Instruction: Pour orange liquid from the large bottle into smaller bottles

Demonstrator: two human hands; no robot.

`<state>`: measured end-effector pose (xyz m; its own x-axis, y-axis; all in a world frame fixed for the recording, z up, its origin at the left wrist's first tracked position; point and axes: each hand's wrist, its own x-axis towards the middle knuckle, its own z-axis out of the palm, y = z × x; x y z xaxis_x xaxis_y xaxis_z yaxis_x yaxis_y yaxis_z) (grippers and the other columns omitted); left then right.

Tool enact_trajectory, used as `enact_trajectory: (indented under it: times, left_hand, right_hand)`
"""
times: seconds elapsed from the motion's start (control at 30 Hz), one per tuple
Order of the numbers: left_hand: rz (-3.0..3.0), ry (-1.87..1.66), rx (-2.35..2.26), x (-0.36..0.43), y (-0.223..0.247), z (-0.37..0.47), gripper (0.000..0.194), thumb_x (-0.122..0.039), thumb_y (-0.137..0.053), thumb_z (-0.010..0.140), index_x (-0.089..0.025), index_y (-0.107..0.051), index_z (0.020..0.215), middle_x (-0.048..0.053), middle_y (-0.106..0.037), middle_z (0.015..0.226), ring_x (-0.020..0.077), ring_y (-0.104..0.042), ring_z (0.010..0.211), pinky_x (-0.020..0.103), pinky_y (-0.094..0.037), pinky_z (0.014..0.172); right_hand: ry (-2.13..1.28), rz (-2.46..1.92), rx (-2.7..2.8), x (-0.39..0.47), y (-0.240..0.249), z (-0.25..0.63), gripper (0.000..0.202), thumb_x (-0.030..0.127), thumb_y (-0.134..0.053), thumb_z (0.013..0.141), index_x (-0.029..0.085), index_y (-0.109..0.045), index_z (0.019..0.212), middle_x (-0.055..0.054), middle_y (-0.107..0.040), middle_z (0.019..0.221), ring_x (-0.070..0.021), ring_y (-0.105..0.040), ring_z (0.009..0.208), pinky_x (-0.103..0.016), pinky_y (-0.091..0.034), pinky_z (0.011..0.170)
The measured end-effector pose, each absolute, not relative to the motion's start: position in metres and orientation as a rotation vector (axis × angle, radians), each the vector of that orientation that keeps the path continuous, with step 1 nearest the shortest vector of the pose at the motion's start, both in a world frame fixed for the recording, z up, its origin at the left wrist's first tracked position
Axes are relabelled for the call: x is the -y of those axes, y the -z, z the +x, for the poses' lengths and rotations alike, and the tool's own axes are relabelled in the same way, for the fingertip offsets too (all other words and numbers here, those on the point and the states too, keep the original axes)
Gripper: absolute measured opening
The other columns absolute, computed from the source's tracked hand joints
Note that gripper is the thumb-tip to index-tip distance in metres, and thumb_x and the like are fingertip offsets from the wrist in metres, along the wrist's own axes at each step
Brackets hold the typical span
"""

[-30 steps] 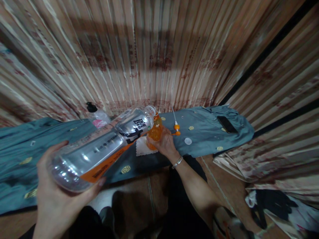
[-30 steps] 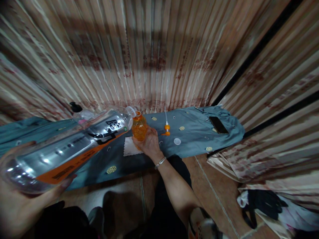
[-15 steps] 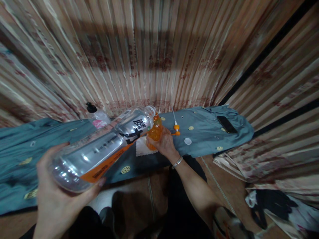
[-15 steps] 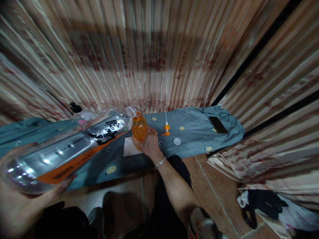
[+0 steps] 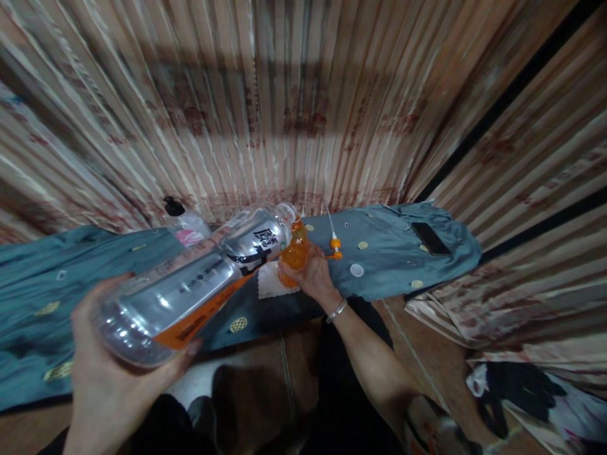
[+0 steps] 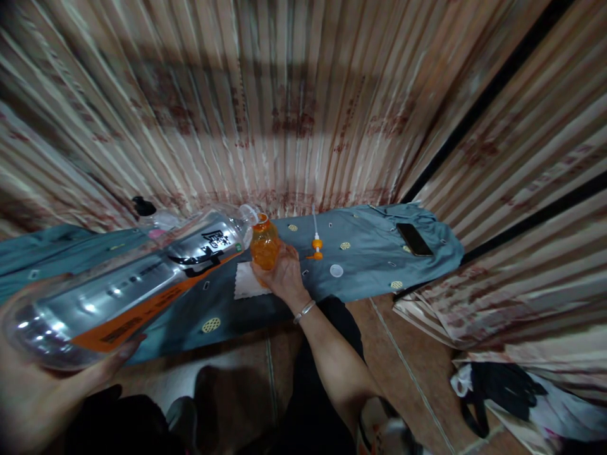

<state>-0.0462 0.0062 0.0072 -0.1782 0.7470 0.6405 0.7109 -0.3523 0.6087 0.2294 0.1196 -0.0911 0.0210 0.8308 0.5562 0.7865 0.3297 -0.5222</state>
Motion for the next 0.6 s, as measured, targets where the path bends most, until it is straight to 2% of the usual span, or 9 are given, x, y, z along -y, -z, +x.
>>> enact_trajectory:
  times: [0.27, 0.6]
  left_hand:
    - [1.996, -1.595, -1.772, -0.0055, -0.0111, -0.043, 0.112, -0.064, -0.084, 0.05, -0.014, -0.049, 0.145, 0.022, -0.062, 0.125, 0.0429, -0.065, 0.107, 0.07, -0.056, 0.089]
    - [2.044, -1.576, -1.776, -0.0078, -0.0107, -0.0453, 0.108, -0.061, -0.081, 0.054, -0.012, -0.049, 0.144, 0.023, -0.061, 0.125, 0.0421, -0.065, 0.105, 0.069, -0.057, 0.085]
  right_hand:
    - [-0.06, -1.434, 1.751, -0.1196, 0.0911, 0.2287, 0.048, 0.04, -0.078, 0.08, 0.019, -0.059, 0.119, -0.016, -0.072, 0.111, -0.0333, -0.068, 0.106, -0.056, -0.055, 0.099]
    - [-0.09, -1.456, 1.756, -0.1181, 0.087, 0.2299, 0.05, 0.041, -0.077, 0.08, 0.015, -0.061, 0.12, -0.017, -0.072, 0.112, -0.0329, -0.068, 0.107, -0.053, -0.054, 0.1]
